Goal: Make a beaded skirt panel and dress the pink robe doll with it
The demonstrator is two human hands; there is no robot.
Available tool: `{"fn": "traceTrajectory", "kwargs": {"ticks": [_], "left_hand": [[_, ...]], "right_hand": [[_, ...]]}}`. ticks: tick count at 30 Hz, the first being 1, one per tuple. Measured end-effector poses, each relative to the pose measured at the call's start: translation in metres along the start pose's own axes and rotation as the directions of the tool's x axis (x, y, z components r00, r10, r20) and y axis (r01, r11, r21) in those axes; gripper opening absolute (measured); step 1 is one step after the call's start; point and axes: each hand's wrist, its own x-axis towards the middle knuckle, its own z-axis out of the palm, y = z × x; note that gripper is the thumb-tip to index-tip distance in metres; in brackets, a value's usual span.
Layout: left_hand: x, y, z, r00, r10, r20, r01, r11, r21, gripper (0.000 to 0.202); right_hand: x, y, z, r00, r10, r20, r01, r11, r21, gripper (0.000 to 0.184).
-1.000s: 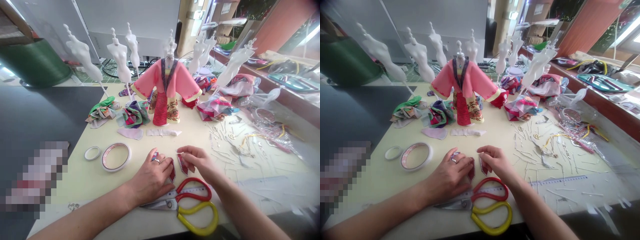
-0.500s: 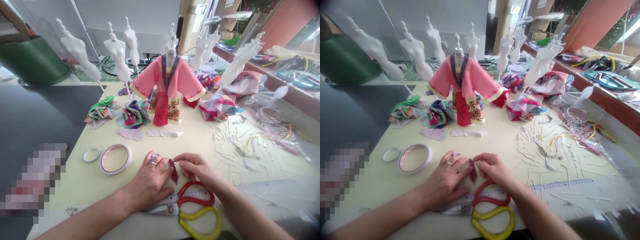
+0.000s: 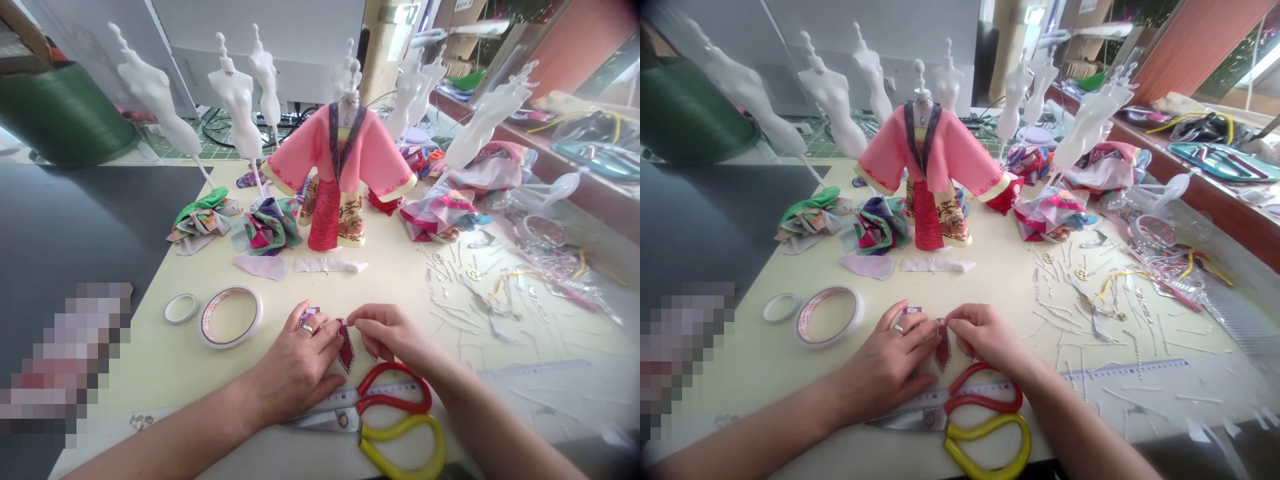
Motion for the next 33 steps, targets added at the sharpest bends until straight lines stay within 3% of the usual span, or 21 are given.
{"fn": "traceTrajectory", "kwargs": {"ticks": [33], "left_hand": [[-0.0033,-0.0023,0.0010,1.000,0.012,0.005,-0.012,1.000,0.020,0.043]], "right_hand": [[0.0063,-0.0011,0.0028,0.998,0.061,0.002,-0.060,0.991,-0.116,0.020]]}}
